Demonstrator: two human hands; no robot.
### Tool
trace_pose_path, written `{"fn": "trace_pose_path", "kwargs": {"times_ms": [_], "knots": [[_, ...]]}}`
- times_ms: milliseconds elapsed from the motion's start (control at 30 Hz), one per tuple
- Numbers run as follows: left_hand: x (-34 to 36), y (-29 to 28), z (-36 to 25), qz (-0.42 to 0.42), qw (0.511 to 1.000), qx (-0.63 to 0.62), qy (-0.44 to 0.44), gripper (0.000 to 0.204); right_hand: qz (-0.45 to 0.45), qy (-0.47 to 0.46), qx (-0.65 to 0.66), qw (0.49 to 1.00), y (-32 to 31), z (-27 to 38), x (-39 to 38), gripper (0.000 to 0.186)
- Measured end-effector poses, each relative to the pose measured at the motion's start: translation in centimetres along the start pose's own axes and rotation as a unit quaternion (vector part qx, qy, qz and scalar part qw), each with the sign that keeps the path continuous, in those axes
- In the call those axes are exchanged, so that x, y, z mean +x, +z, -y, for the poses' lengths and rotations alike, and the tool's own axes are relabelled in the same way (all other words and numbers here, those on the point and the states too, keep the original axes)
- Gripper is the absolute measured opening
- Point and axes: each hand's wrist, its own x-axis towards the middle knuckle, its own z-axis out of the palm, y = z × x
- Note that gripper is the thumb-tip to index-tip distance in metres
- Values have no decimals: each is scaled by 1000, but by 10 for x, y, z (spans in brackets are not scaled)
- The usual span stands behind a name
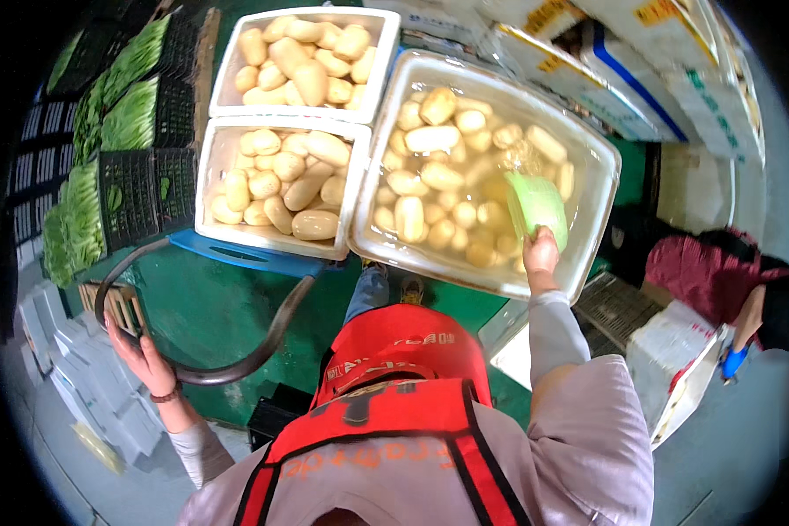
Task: The person uses a green scoop to transfer peeled root vegetables from a water-filled tub into white crates. After filling the crates, they push a hand truck loaded with the crates across the warehouse floor and then pour the vegetables onto a metal table.
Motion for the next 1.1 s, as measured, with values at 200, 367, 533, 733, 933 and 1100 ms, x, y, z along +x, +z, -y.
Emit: {"fn": "trace_pose_path", "kwargs": {"times_ms": [200, 367, 533, 733, 933, 1100], "knots": [[22, 13, -3, 84, 995, -53, -24, 63, 71, 45, -9, 996, 58, -54, -28, 41], [5, 11, 26, 103, 986, -108, -77, 59, 125, 355, 22, 926, 56, -43, -26, 90], [10, 10, 30, 129, 980, -112, -105, 57, 131, 312, 21, 941, 113, -74, -12, 103], [14, 3, 41, 144, 972, -127, -135, 52, 170, 121, -42, 977, 144, -77, 22, 100], [17, -1, 40, 154, 975, -101, -127, 51, 253, 45, -50, 965, 160, -78, 70, 96], [22, -3, 33, 159, 973, -98, -135, 50, 264, 108, 50, 957, 218, -107, 67, 94]]}}
